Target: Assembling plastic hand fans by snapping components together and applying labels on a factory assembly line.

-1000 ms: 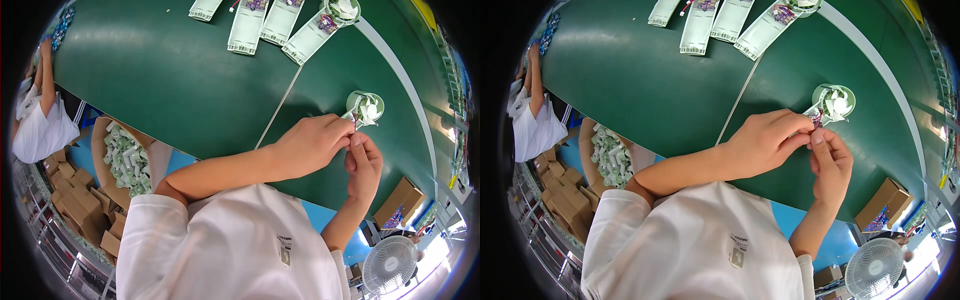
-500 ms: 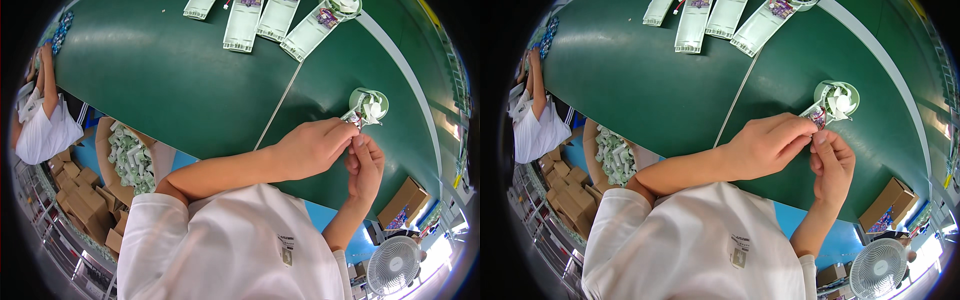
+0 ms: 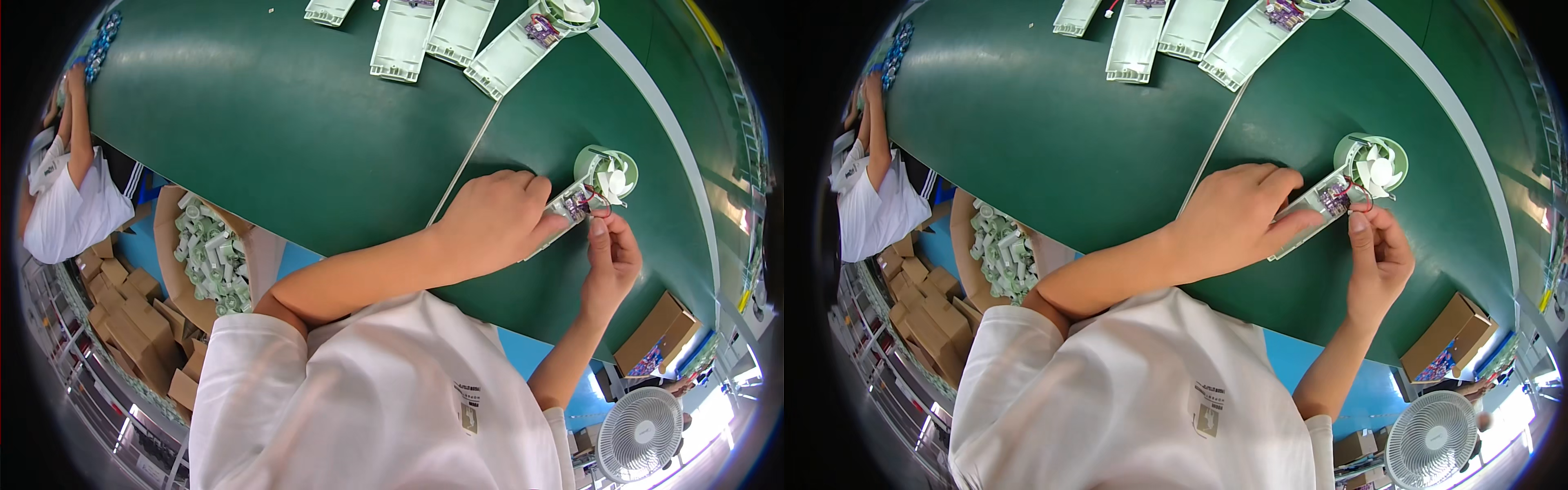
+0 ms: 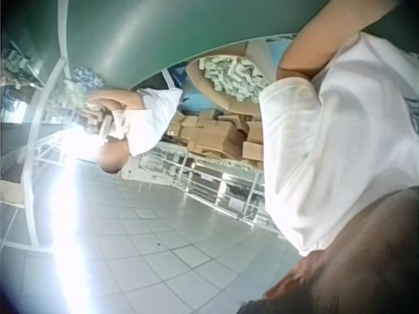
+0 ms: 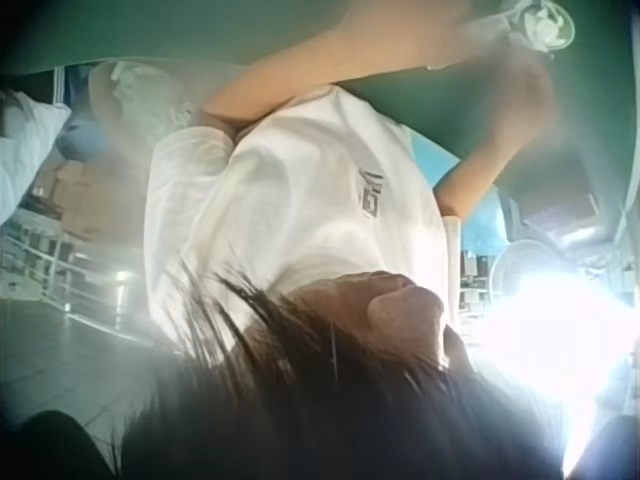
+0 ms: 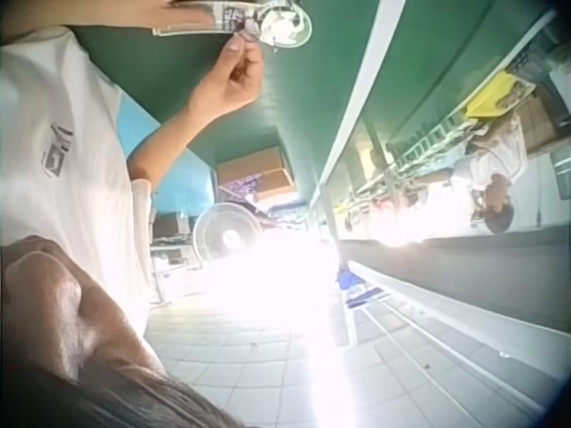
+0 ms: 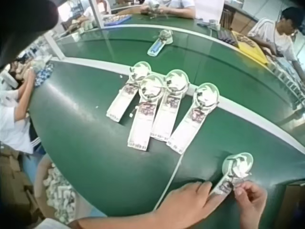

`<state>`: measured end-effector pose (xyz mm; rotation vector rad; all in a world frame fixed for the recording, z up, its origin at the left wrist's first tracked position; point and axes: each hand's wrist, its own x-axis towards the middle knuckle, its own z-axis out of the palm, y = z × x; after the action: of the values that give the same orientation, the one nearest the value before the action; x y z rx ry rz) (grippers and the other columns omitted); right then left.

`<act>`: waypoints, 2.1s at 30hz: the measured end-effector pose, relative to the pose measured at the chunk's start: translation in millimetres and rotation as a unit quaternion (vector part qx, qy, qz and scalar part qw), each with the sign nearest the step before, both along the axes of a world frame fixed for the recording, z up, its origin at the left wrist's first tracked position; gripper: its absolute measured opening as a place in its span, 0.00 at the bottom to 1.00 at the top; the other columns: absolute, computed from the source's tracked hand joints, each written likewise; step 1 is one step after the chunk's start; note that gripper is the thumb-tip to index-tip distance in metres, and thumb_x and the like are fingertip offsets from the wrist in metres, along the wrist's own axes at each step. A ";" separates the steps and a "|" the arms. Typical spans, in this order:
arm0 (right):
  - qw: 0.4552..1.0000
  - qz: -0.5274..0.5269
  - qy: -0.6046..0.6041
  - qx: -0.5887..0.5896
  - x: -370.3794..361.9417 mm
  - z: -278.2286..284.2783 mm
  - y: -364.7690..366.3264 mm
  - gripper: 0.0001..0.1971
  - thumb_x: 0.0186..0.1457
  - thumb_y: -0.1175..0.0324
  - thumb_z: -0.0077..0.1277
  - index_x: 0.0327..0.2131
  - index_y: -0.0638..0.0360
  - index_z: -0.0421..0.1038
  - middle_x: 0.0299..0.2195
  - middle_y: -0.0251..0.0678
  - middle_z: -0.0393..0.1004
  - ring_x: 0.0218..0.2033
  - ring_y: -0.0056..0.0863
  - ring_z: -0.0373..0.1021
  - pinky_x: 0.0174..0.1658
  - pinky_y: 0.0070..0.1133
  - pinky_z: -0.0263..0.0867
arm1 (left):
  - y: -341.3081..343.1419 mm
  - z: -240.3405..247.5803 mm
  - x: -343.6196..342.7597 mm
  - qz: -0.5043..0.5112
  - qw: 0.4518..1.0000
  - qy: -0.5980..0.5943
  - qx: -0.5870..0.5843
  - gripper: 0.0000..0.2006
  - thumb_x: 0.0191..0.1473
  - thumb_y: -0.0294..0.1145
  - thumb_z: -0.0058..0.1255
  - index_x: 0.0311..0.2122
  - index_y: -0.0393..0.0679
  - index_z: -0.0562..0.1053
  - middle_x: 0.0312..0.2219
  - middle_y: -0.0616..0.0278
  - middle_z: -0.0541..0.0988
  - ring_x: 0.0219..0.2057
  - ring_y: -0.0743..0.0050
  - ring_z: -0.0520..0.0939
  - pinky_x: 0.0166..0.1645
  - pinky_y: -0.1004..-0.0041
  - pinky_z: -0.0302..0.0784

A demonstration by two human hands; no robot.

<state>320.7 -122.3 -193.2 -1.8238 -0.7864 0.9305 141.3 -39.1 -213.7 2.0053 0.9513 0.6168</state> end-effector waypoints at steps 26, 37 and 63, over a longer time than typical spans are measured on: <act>0.966 0.068 -0.230 0.093 -10.0 -7.9 -3.3 0.03 0.57 0.76 0.54 0.35 0.64 0.75 0.28 0.26 0.70 0.21 0.09 0.61 0.22 0.09 0.54 | -11.5 -8.7 10.3 0.027 0.999 0.009 0.032 0.16 0.54 0.39 0.53 0.18 0.42 0.70 0.14 0.60 0.75 0.15 0.61 0.76 0.19 0.66 0.70; 0.896 0.135 -0.417 0.075 -19.3 11.1 3.9 0.03 0.54 0.77 0.56 0.34 0.64 0.77 0.28 0.30 0.76 0.22 0.12 0.66 0.23 0.11 0.61 | -12.1 -9.0 10.1 0.019 0.999 0.025 0.035 0.16 0.54 0.40 0.53 0.18 0.42 0.70 0.14 0.59 0.75 0.15 0.60 0.77 0.19 0.66 0.70; 0.777 -0.289 -0.509 -0.230 202.9 43.5 -170.4 0.19 0.54 0.58 0.56 0.43 0.63 0.74 0.35 0.42 0.79 0.36 0.32 0.76 0.40 0.25 0.70 | -4.6 12.4 -53.0 0.103 0.992 -0.021 -0.067 0.07 0.54 0.28 0.58 0.35 0.35 0.77 0.20 0.64 0.78 0.17 0.89 0.70 0.22 0.84 0.66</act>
<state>523.6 -292.6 -149.7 -2.8005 -0.5201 -0.4113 88.3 -43.7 -201.3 1.7828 1.1523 0.6845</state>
